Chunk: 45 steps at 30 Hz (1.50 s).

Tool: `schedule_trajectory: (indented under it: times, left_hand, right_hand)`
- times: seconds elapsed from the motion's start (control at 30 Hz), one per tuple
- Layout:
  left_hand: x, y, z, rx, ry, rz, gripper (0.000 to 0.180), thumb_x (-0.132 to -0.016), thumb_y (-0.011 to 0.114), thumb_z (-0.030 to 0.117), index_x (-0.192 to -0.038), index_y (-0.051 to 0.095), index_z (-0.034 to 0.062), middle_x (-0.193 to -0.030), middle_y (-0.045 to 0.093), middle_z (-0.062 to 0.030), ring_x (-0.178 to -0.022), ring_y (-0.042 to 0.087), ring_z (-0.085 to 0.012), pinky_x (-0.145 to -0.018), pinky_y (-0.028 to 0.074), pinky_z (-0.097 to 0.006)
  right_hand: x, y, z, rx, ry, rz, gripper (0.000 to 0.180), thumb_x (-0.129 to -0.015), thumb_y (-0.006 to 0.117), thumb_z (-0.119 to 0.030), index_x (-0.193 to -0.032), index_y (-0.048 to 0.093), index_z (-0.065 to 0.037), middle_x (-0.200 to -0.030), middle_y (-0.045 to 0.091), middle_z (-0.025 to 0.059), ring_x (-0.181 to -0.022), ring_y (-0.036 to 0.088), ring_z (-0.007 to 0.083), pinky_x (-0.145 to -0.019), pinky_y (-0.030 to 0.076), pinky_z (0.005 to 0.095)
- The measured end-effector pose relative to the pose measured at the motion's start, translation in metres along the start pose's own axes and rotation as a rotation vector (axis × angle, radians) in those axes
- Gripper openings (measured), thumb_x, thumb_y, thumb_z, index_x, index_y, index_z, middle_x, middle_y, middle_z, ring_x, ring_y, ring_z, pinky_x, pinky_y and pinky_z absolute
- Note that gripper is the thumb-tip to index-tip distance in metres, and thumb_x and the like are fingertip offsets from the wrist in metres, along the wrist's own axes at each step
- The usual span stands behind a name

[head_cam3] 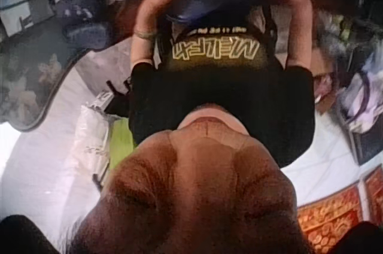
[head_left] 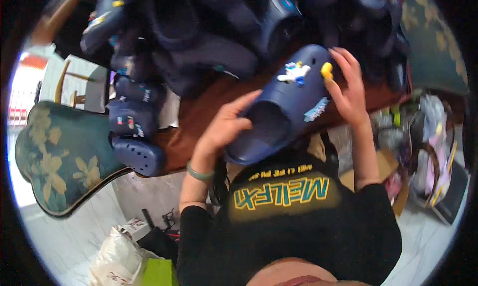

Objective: Manually attaching decorative charms and labels to rubber clogs.

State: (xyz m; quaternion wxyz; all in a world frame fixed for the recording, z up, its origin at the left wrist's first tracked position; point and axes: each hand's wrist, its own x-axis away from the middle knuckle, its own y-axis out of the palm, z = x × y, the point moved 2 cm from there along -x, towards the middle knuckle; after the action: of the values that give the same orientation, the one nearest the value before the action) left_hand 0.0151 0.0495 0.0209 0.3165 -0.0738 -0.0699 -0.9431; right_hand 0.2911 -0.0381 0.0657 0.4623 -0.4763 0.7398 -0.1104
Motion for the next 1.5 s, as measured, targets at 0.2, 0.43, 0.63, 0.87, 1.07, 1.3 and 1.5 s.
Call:
schedule_trajectory:
  times: [0.2, 0.43, 0.63, 0.87, 1.07, 1.3, 1.5]
  left_hand:
    - [0.003, -0.043, -0.031, -0.429, 0.039, 0.199, 0.047, -0.076, 0.058, 0.001, -0.122, 0.06, -0.0005, -0.115, 0.064, -0.0075, -0.107, 0.058, -0.0146, -0.094, 0.043, -0.028]
    - [0.028, -0.002, -0.004, -0.263, -0.139, 0.21, 0.031, -0.086, 0.067, 0.018, -0.111, 0.062, -0.0001, -0.098, 0.065, -0.0097, -0.091, 0.059, -0.0161, -0.085, 0.046, -0.029]
    - [-0.013, 0.053, -0.018, -0.277, -0.005, 0.126, 0.042, -0.09, 0.064, 0.027, -0.121, 0.057, -0.0003, -0.114, 0.064, -0.0172, -0.11, 0.06, -0.0255, -0.092, 0.045, -0.036]
    - [-0.011, 0.054, -0.026, -0.066, -0.124, 0.041, 0.04, -0.094, 0.059, 0.024, -0.123, 0.055, -0.0026, -0.111, 0.064, -0.0065, -0.103, 0.056, -0.0136, -0.091, 0.045, -0.031]
    - [-0.015, 0.049, -0.023, -0.113, -0.118, 0.017, 0.04, -0.095, 0.059, 0.028, -0.12, 0.056, -0.0031, -0.106, 0.064, -0.006, -0.097, 0.055, -0.0125, -0.087, 0.046, -0.031]
    - [-0.016, 0.049, -0.009, -0.219, -0.165, -0.041, 0.038, -0.094, 0.06, 0.028, -0.116, 0.059, -0.0029, -0.098, 0.065, -0.0047, -0.089, 0.055, -0.0106, -0.077, 0.046, -0.029]
    - [-0.007, 0.053, -0.014, -0.189, -0.141, 0.066, 0.036, -0.094, 0.059, 0.025, -0.116, 0.059, -0.0028, -0.106, 0.066, -0.0116, -0.097, 0.058, -0.0175, -0.088, 0.046, -0.034]
  right_hand:
    - [0.036, 0.062, 0.038, -0.261, 0.18, -0.289, 0.06, -0.081, 0.071, -0.019, -0.134, 0.046, -0.005, -0.138, 0.041, 0.0176, -0.132, 0.039, 0.0329, -0.11, 0.03, 0.0372]
    - [0.012, 0.041, 0.038, -0.084, -0.047, -0.385, 0.065, -0.072, 0.078, -0.028, -0.125, 0.05, -0.004, -0.128, 0.049, 0.0173, -0.119, 0.047, 0.0352, -0.103, 0.037, 0.0413]
    - [-0.023, 0.082, 0.023, -0.105, -0.322, -0.673, 0.053, -0.083, 0.066, -0.041, -0.121, 0.058, -0.006, -0.115, 0.061, 0.0145, -0.112, 0.055, 0.0326, -0.096, 0.04, 0.0429]
    - [-0.015, 0.09, 0.011, 0.041, -0.322, -0.467, 0.023, -0.09, 0.059, -0.031, -0.098, 0.063, -0.009, -0.091, 0.064, 0.0081, -0.09, 0.06, 0.0274, -0.081, 0.045, 0.0393]
    - [-0.022, 0.103, 0.017, -0.036, -0.126, -0.373, 0.02, -0.093, 0.055, -0.022, -0.085, 0.062, -0.006, -0.079, 0.062, 0.0138, -0.079, 0.061, 0.0338, -0.071, 0.049, 0.0431]
    - [-0.01, 0.092, 0.022, -0.035, -0.19, -0.295, 0.02, -0.088, 0.062, -0.026, -0.09, 0.064, -0.007, -0.085, 0.064, 0.0112, -0.081, 0.061, 0.0313, -0.076, 0.048, 0.044]
    - [0.002, 0.093, 0.015, 0.073, -0.16, -0.108, 0.028, -0.079, 0.072, -0.031, -0.092, 0.063, -0.009, -0.095, 0.062, 0.0072, -0.094, 0.053, 0.0274, -0.079, 0.04, 0.0408]
